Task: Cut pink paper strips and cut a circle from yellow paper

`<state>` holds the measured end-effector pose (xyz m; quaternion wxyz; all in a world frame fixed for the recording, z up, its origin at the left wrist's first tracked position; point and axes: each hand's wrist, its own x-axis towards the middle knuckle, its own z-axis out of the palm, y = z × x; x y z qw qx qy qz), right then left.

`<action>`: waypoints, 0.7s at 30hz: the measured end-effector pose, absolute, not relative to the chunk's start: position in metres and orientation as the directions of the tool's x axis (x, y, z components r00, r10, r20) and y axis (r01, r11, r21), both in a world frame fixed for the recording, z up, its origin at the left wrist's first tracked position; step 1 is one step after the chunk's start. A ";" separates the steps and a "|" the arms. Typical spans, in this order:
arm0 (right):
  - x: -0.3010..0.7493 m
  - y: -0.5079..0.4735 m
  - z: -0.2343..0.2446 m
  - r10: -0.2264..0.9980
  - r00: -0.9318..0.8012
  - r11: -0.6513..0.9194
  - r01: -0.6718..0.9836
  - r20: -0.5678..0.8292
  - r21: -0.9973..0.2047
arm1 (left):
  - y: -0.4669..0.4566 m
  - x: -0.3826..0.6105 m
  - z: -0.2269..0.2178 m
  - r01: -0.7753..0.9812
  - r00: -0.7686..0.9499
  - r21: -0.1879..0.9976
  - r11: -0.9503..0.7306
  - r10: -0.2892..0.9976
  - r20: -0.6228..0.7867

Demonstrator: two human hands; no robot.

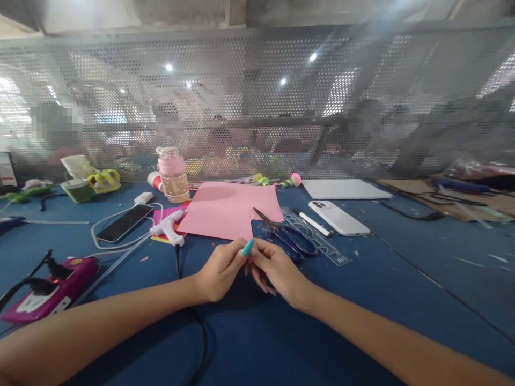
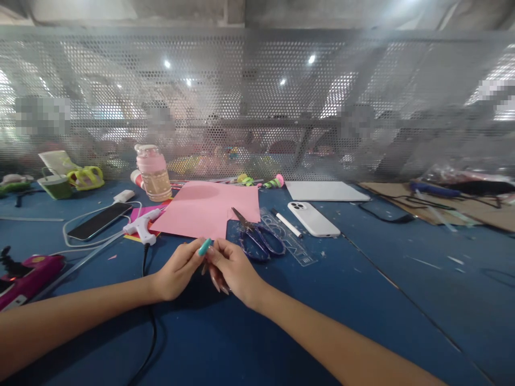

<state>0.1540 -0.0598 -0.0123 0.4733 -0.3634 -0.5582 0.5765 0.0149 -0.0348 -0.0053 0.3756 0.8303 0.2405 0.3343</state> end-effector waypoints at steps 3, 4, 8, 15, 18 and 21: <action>0.152 -0.060 -0.014 0.947 -0.293 0.099 -0.113 0.128 -0.989 | -0.034 0.015 -0.006 0.129 0.647 0.806 -0.577 0.665 0.373; 0.151 -0.061 -0.015 0.948 -0.291 0.104 -0.102 0.130 -0.989 | -0.033 0.014 -0.006 0.136 0.643 0.813 -0.566 0.675 0.362; 0.149 -0.064 -0.015 0.954 -0.276 0.106 -0.065 0.120 -0.992 | -0.030 0.014 -0.008 0.174 0.616 0.845 -0.505 0.725 0.307; 0.192 0.010 0.014 0.941 -0.069 0.300 0.623 0.332 -0.722 | -0.024 0.018 -0.008 0.334 0.532 0.799 -0.500 0.800 0.278; 0.213 0.077 0.026 0.910 0.041 0.227 0.784 0.412 -0.578 | -0.023 0.020 -0.007 0.377 0.602 0.766 -0.521 0.766 0.225; 0.220 0.135 0.027 0.904 0.076 0.127 0.891 0.420 -0.435 | -0.022 0.020 -0.008 0.394 0.669 0.733 -0.555 0.720 0.186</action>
